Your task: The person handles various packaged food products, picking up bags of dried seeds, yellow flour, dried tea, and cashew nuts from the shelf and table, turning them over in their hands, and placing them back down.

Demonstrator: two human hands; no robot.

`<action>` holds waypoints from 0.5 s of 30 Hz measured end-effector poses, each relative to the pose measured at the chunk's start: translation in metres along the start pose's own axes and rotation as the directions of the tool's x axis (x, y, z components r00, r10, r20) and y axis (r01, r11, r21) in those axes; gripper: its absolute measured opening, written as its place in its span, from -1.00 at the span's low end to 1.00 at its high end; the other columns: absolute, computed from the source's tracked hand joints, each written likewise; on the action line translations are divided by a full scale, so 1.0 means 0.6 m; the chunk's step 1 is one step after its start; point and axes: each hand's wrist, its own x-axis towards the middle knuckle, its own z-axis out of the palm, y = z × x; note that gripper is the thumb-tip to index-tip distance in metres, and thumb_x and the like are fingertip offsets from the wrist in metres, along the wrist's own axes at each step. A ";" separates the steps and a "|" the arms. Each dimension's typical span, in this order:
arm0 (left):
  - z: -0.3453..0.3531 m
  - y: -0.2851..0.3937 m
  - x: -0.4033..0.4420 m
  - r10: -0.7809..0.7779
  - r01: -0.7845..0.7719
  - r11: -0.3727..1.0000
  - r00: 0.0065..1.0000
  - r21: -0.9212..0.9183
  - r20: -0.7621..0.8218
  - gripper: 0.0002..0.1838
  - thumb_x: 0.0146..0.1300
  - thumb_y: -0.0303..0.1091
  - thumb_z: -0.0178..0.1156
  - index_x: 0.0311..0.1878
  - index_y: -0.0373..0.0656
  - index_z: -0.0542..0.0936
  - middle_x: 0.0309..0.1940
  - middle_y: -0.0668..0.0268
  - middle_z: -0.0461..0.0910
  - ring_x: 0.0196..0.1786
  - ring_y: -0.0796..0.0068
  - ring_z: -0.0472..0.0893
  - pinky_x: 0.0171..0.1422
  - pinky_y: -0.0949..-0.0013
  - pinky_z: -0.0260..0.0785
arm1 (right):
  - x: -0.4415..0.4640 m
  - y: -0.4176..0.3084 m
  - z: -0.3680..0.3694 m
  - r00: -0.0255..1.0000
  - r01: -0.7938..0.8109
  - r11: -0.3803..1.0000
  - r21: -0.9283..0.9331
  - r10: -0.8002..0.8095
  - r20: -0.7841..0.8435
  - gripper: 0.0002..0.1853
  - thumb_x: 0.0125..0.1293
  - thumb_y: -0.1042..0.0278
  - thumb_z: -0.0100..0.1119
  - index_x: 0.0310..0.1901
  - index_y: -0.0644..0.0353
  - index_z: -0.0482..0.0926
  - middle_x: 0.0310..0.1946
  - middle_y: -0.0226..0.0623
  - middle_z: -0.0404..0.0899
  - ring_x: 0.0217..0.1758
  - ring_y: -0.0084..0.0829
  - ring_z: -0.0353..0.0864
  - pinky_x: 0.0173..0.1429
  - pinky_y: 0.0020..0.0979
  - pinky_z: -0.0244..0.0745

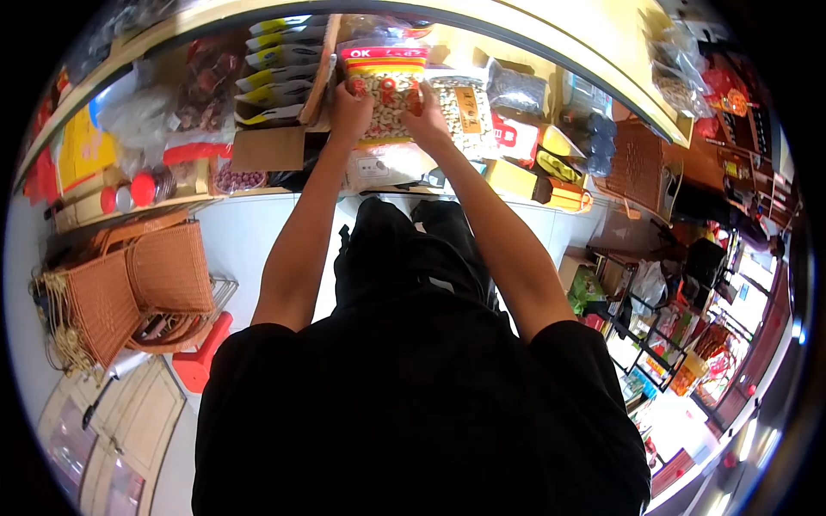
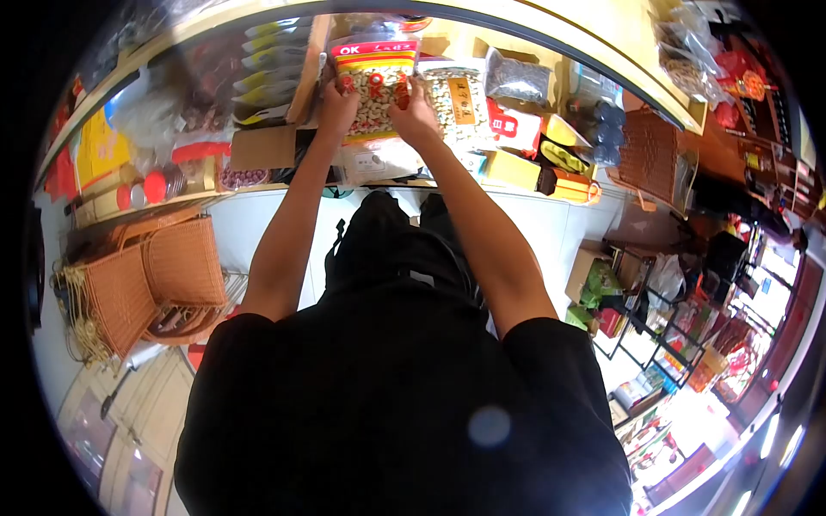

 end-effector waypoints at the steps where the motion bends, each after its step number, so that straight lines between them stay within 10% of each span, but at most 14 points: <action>1: -0.001 0.010 -0.001 0.008 -0.008 1.000 1.000 0.004 0.014 -0.41 0.04 -0.25 0.21 0.14 -0.33 0.37 0.02 -0.04 0.52 0.13 0.03 0.51 0.24 0.18 0.31 | -0.004 -0.008 0.000 1.000 -0.006 1.000 0.007 0.006 -0.013 -0.20 0.08 0.19 0.21 0.39 0.05 0.14 0.08 0.04 0.45 0.13 -0.10 0.50 0.22 -0.19 0.38; 11: 0.003 -0.072 0.002 0.133 -0.135 0.986 0.991 0.096 0.033 -0.39 0.08 -0.23 0.23 0.16 -0.35 0.34 0.04 -0.06 0.49 0.09 0.04 0.52 0.21 0.20 0.31 | -0.012 0.043 0.004 0.988 0.134 0.991 0.015 -0.132 -0.075 -0.20 0.04 0.23 0.22 0.36 0.12 0.17 0.17 0.05 0.39 0.20 -0.07 0.45 0.29 -0.22 0.36; 15: -0.015 -0.053 -0.041 -0.022 0.049 0.982 0.989 -0.180 0.149 -0.35 0.14 -0.20 0.22 0.22 -0.37 0.29 0.12 -0.08 0.43 0.16 0.06 0.47 0.25 0.21 0.27 | -0.047 0.062 -0.007 0.989 0.144 0.967 0.209 -0.144 -0.015 -0.29 0.12 0.24 0.23 0.29 0.26 0.22 0.09 -0.01 0.44 0.09 -0.16 0.52 0.17 -0.27 0.44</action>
